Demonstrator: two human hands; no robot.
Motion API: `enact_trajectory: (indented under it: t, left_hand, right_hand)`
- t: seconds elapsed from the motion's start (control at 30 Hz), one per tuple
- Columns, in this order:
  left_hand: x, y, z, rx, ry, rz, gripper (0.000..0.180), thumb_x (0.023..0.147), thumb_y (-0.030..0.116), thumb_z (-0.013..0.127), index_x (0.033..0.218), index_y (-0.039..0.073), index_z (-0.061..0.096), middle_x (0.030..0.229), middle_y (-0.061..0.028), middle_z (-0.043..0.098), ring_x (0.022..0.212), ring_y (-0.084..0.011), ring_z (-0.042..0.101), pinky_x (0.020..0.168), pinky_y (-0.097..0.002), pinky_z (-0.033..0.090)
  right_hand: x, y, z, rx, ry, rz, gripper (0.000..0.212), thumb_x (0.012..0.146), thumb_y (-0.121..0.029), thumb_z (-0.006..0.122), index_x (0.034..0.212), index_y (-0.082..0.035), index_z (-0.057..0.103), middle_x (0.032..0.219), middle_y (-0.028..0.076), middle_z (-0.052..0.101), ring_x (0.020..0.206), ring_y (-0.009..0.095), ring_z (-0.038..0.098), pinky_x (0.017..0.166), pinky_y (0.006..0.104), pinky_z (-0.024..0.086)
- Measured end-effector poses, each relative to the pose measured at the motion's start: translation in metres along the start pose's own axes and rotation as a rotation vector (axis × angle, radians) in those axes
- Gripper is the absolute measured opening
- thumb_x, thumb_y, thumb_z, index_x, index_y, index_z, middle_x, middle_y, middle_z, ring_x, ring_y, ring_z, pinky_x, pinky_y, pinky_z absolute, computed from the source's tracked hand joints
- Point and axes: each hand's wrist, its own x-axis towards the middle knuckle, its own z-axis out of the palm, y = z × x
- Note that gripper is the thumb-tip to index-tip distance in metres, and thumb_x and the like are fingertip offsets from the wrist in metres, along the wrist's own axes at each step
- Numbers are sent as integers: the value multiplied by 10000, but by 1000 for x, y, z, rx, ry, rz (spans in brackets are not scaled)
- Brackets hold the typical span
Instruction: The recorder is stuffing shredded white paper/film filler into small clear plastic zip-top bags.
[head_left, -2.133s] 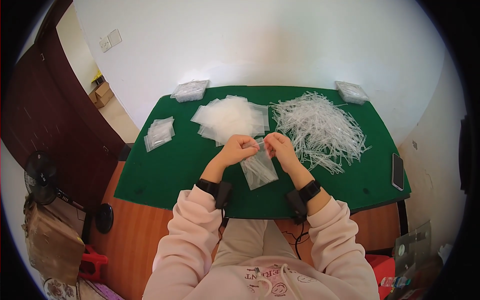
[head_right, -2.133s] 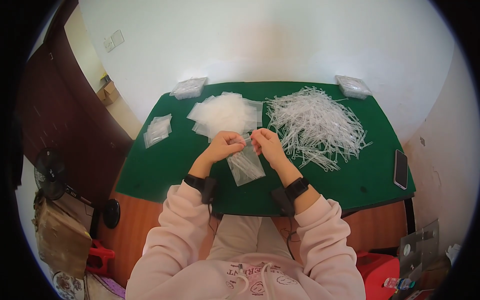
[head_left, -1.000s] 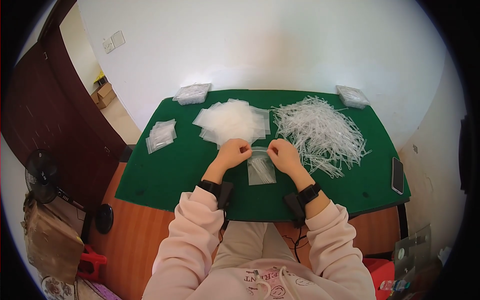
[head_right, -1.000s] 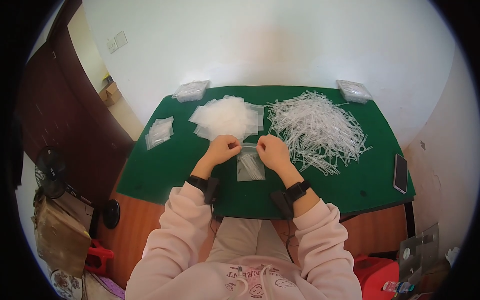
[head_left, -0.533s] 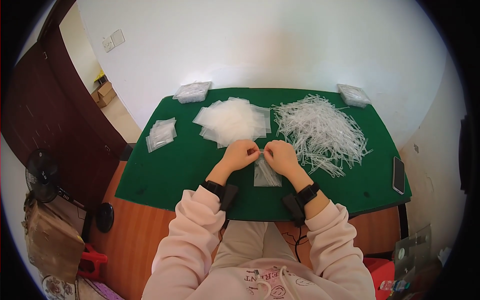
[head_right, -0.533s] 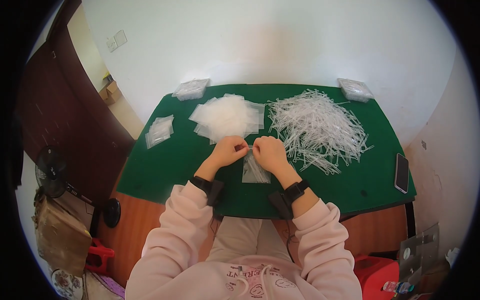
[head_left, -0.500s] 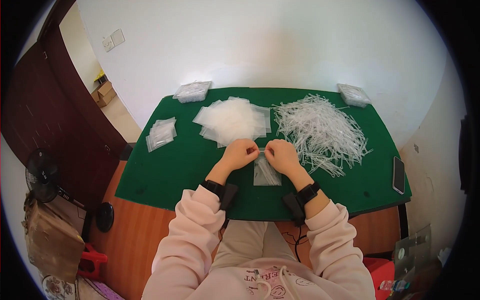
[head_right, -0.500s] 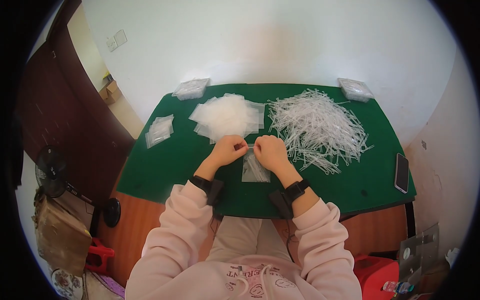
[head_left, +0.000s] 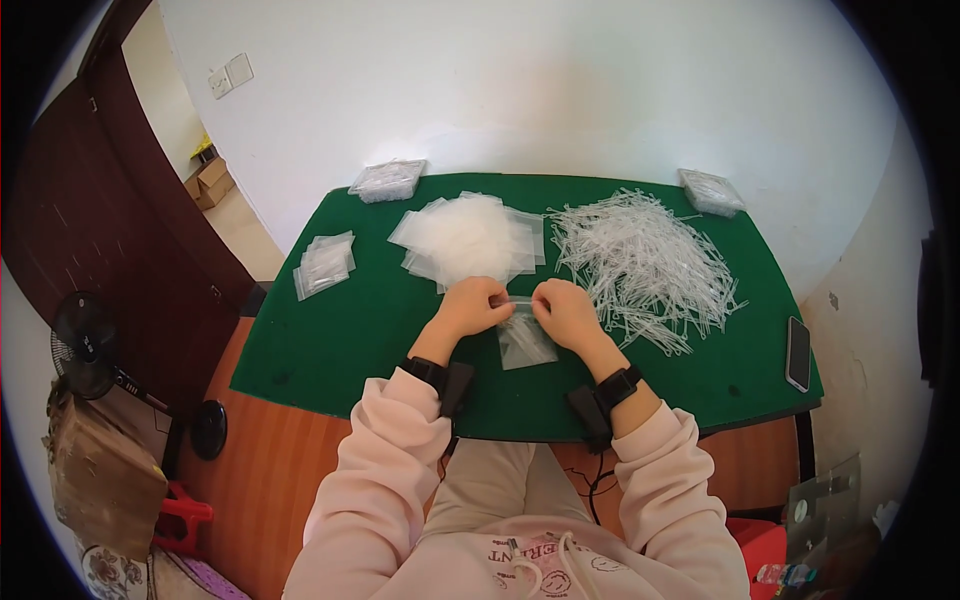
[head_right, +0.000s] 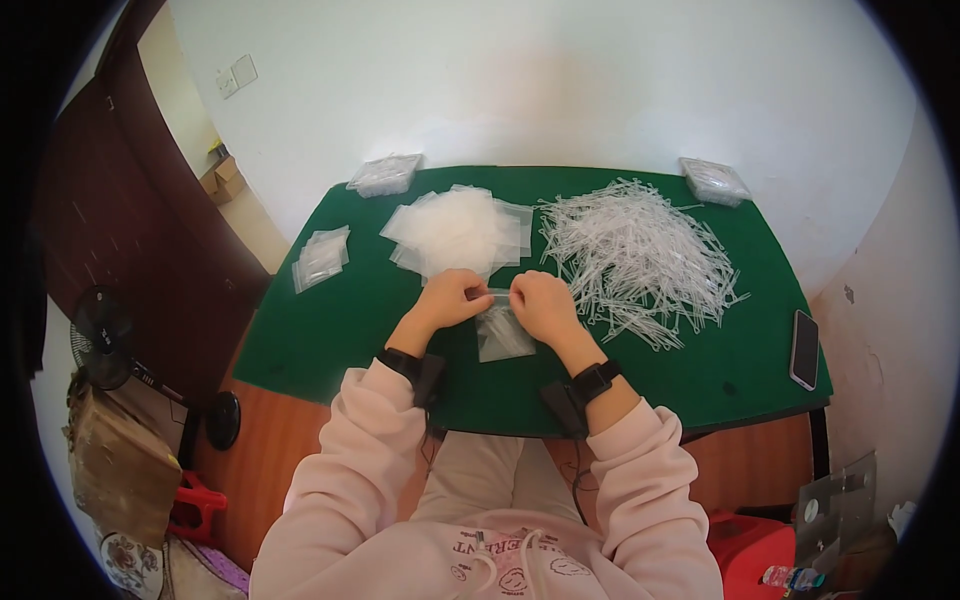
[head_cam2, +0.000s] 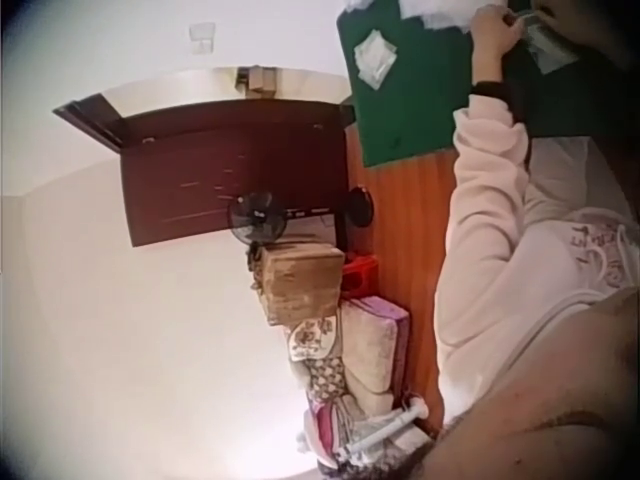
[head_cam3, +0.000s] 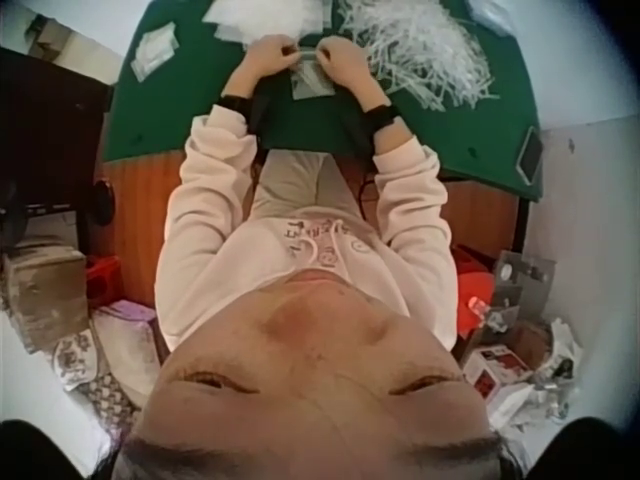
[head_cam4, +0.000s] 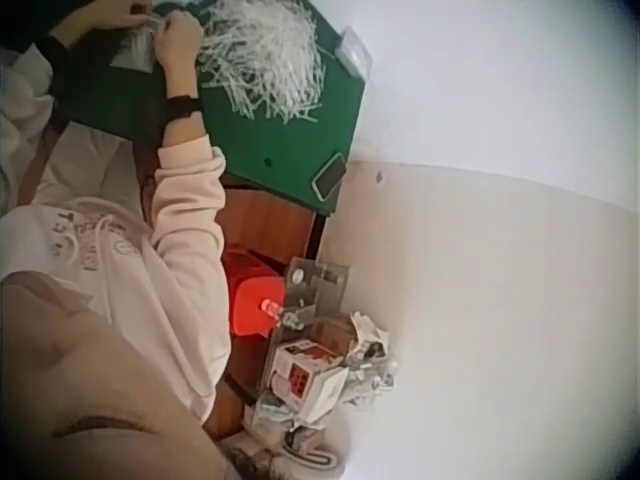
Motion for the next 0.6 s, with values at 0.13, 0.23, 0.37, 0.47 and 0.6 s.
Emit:
enact_trajectory:
  t: [0.13,0.23,0.37,0.47,0.6]
  left_hand:
    - [1,-2,7,-18,36,113,175,699,209,621,713,35,614,665,-106,594,610,-260,563,563,-341,443]
    - [3,-3,11,-71,34,189,183,680,234,611,710,54,619,676,-108,599,637,-290,570,564,-371,443]
    - [3,-2,11,22,66,178,172,679,226,609,689,54,614,658,-109,590,623,-295,563,554,-378,439]
    - [2,0,5,51,115,142,168,679,220,604,656,54,607,643,-105,587,614,-288,565,551,-377,439]
    - [1,-2,-4,92,112,40,173,691,208,611,669,36,610,661,-113,597,622,-280,571,564,-353,446]
  right_hand:
    - [0,-10,3,12,-7,-64,80,724,-106,554,699,-30,554,698,116,546,702,312,544,611,399,434]
    - [1,-9,4,7,-5,-67,80,732,-123,545,697,-52,561,699,100,553,703,301,549,625,402,436]
    - [0,-6,3,-13,3,-30,83,735,-130,543,694,-62,563,699,95,558,703,297,554,624,405,439]
    - [0,-3,1,-2,3,5,86,736,-131,550,700,-54,561,701,102,558,700,300,550,616,402,436]
    - [2,-1,-4,33,-3,58,100,743,-136,560,716,-40,558,707,114,556,697,302,543,608,391,429]
